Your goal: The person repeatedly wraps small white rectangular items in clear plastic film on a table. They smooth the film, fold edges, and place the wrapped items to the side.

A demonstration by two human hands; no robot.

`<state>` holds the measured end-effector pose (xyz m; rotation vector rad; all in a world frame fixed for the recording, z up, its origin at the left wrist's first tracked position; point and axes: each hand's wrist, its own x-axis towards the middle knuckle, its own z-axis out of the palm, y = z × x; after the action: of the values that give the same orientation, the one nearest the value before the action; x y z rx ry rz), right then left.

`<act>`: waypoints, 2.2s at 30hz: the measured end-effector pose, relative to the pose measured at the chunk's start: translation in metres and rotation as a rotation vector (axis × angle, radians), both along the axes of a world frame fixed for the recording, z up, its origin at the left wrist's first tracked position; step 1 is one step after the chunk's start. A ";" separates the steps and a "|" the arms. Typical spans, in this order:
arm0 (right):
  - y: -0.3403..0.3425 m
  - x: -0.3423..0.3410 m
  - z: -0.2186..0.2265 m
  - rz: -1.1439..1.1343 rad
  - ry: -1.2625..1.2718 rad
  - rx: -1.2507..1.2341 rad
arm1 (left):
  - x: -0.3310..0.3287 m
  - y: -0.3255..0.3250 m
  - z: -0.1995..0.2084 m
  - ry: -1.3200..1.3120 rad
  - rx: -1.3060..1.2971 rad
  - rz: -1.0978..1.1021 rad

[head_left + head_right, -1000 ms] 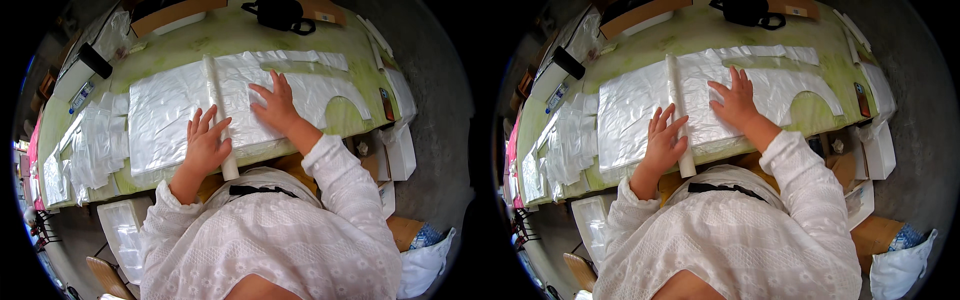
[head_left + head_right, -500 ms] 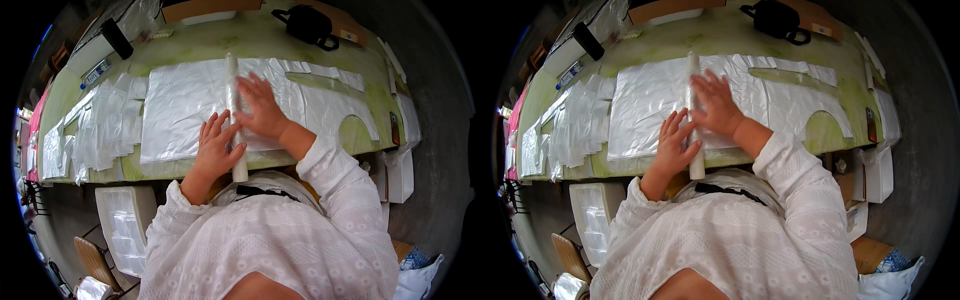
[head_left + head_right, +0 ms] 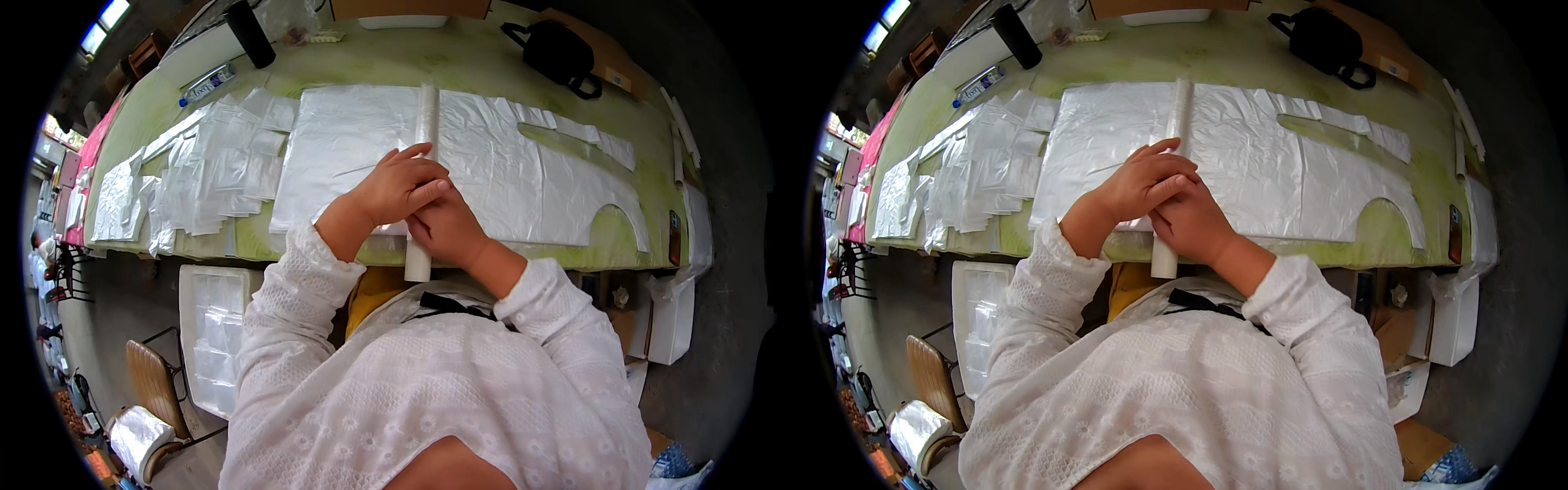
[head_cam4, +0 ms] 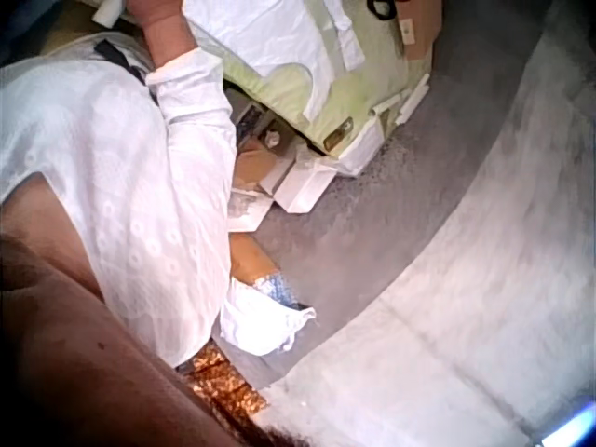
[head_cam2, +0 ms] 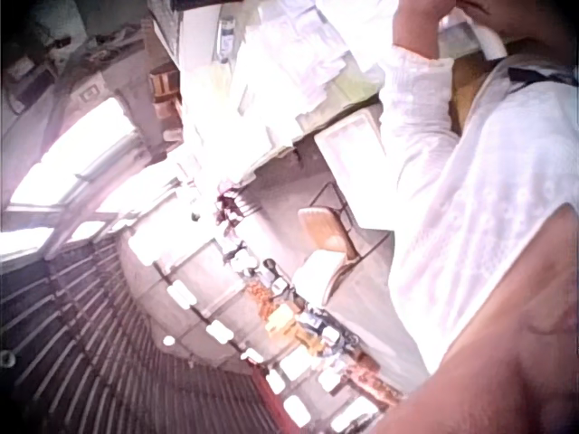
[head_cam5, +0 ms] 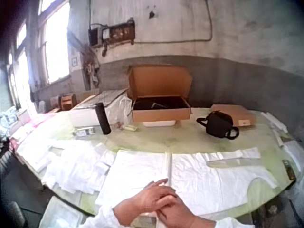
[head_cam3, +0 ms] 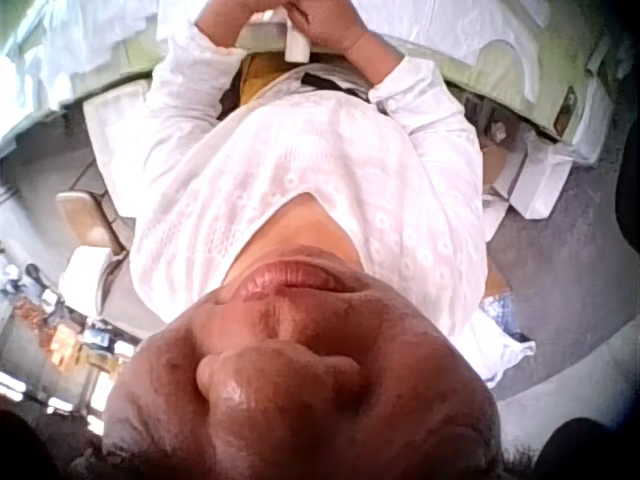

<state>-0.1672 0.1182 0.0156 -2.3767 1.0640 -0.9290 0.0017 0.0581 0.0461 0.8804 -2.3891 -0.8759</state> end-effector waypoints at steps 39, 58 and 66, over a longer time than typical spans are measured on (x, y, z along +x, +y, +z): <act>0.105 -0.073 -0.002 0.121 -0.395 0.030 | 0.134 -0.025 0.006 -0.556 0.066 0.937; 0.099 -0.050 0.018 -0.164 -0.768 1.120 | -0.080 0.048 -0.011 0.783 0.872 0.549; 0.107 -0.084 0.030 -0.236 -0.696 1.174 | -0.109 0.003 -0.002 0.817 0.806 0.550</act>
<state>-0.2508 0.2253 0.0459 -0.8987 1.1228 -0.7635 -0.1070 0.0616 0.0443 1.0813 -1.0042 -1.5802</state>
